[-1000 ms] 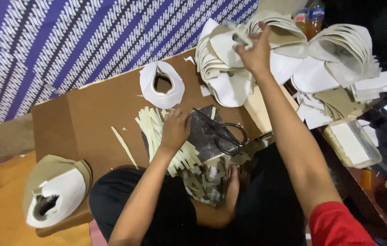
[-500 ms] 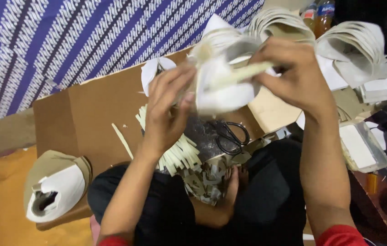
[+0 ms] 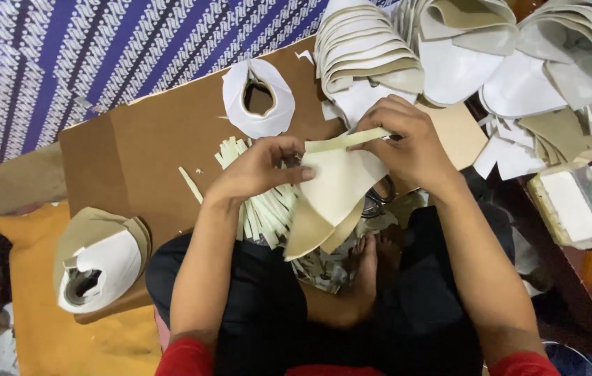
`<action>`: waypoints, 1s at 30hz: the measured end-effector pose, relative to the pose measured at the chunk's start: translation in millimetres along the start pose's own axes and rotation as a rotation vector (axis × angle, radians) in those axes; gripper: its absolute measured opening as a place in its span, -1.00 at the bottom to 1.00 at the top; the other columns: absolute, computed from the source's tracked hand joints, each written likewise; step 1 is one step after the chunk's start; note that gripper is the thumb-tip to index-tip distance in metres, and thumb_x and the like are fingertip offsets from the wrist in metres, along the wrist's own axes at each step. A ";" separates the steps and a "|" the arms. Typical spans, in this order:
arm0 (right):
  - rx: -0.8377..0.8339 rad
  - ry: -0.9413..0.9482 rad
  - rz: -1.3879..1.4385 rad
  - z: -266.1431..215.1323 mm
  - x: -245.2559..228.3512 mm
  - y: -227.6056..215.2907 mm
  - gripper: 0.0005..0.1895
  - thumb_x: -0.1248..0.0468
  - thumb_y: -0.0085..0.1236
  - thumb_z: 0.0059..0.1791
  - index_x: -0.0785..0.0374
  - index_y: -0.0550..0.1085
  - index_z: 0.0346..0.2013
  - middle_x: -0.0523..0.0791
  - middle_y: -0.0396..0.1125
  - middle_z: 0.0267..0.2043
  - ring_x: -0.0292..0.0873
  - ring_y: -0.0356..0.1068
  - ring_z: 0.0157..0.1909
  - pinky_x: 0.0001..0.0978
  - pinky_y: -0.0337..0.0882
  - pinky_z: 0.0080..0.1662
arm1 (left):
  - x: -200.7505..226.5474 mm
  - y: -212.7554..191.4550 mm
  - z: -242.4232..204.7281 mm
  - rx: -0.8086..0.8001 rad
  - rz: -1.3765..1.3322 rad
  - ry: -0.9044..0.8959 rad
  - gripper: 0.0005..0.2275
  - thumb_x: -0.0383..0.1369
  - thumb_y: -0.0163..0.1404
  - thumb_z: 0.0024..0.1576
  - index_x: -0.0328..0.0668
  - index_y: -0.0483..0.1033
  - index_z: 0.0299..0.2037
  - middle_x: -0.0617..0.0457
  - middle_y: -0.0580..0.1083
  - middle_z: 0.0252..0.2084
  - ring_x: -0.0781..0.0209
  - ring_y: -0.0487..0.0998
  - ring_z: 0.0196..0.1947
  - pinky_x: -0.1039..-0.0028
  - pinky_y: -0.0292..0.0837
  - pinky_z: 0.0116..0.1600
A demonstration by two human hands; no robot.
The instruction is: The person assembles a shoe upper by hand, folding and pressing a beige strip into a white shoe part, then uses shears to trim excess material. The person repeats this process with another shoe part, folding, pressing, and trimming to shape the components.
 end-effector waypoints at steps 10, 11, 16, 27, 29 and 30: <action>-0.007 0.217 0.100 -16.4 11.0 12.0 -0.79 0.53 0.20 -0.02 0.20 0.58 -0.16 -0.06 0.43 -0.22 -0.06 0.38 -0.10 -0.25 0.32 0.02 | -15.2 -34.4 -4.3 0.243 0.484 0.079 -0.83 -0.28 0.29 0.07 0.00 0.64 -0.17 0.09 0.54 -0.30 0.11 0.52 -0.16 0.40 0.10 0.08; -0.014 0.309 0.172 -19.1 11.5 16.6 -0.79 0.49 0.23 -0.03 0.22 0.54 -0.13 -0.05 0.45 -0.23 -0.08 0.39 -0.12 -0.23 0.34 0.03 | -14.7 -35.1 -6.9 0.236 0.555 0.081 -0.83 -0.26 0.24 0.10 0.09 0.63 -0.12 0.16 0.55 -0.34 0.20 0.51 -0.22 0.38 0.03 0.12; -0.044 0.382 0.246 -15.0 12.6 19.8 -0.75 0.44 0.32 -0.09 0.24 0.51 -0.15 -0.05 0.49 -0.23 -0.11 0.44 -0.12 -0.22 0.36 0.04 | 10.2 -26.1 -9.9 0.203 0.592 0.086 -0.83 -0.28 0.15 0.17 0.19 0.62 -0.04 0.25 0.60 -0.37 0.31 0.57 -0.25 0.37 -0.07 0.11; -0.145 0.219 0.217 -3.0 3.4 40.9 -0.78 0.45 -0.02 0.10 0.35 0.50 0.01 0.09 0.42 -0.13 -0.06 0.34 -0.36 -0.22 0.39 -0.22 | -13.5 -26.2 -5.6 0.214 0.303 0.092 -0.82 -0.37 0.27 0.03 -0.03 0.66 -0.16 0.02 0.63 -0.34 0.12 0.54 -0.29 0.35 0.15 0.14; -0.138 0.203 0.231 -2.0 11.9 46.5 -0.73 0.34 0.13 0.05 0.37 0.47 0.03 0.05 0.35 -0.01 -0.14 0.28 -0.37 -0.25 0.39 -0.24 | -0.1 -21.5 -8.1 0.205 0.287 0.112 -0.84 -0.39 0.27 0.03 -0.05 0.67 -0.19 -0.02 0.63 -0.34 0.09 0.56 -0.28 0.35 0.19 0.13; -0.124 0.185 0.244 -1.1 15.8 48.2 -0.59 0.22 0.29 0.00 0.38 0.43 0.06 0.01 0.28 0.12 -0.22 0.22 -0.38 -0.28 0.39 -0.26 | 7.8 -19.4 -8.1 0.191 0.275 0.136 -0.86 -0.41 0.28 0.04 -0.07 0.67 -0.21 -0.05 0.63 -0.34 0.07 0.59 -0.28 0.34 0.23 0.12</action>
Point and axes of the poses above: each hand's wrist, its own z-axis towards the middle knuckle, its own y-axis out of the palm, x = y × z, the point moved 5 cm from there along z, towards the middle knuckle
